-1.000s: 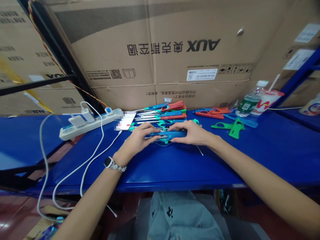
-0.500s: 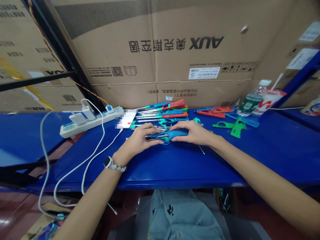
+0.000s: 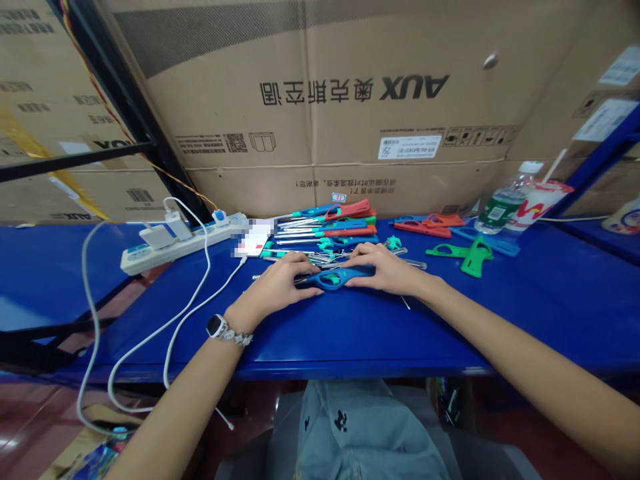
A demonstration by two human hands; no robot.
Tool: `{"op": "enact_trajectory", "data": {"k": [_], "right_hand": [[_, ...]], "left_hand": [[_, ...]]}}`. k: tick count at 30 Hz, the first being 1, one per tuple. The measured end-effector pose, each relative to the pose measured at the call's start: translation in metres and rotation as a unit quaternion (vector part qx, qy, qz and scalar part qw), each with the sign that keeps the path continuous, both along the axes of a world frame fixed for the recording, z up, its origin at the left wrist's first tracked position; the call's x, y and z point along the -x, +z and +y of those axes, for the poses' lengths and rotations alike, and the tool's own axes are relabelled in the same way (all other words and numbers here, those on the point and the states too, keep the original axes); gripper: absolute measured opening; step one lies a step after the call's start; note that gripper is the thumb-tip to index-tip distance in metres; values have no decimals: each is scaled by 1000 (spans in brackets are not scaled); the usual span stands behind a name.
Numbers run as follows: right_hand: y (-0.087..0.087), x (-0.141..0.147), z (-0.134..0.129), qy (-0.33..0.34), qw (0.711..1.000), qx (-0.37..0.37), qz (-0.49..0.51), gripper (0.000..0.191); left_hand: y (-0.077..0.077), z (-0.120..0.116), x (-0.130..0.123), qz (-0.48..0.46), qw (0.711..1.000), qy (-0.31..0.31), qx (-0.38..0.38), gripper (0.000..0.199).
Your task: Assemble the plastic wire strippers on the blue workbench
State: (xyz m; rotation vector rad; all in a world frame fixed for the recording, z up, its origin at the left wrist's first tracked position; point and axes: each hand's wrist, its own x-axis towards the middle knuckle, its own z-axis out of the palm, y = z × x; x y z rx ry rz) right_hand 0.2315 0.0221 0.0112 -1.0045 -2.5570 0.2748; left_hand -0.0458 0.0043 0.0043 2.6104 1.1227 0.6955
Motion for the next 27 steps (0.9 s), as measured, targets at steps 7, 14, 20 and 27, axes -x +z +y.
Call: {"op": "enact_trajectory", "data": {"k": [7, 14, 20, 27], "right_hand": [[-7, 2, 5, -4, 1000, -7, -9, 36], [-7, 2, 5, -6, 1000, 1, -14, 37], [-7, 4, 5, -1, 1000, 23, 6, 31], [-11, 7, 1, -4, 999, 42, 22, 28]], "left_hand": [[-2, 1, 1, 17, 1000, 10, 10, 32], [0, -1, -2, 21, 1000, 12, -3, 31], [1, -4, -6, 26, 999, 28, 15, 36], [1, -8, -11, 26, 998, 56, 25, 44]]}}
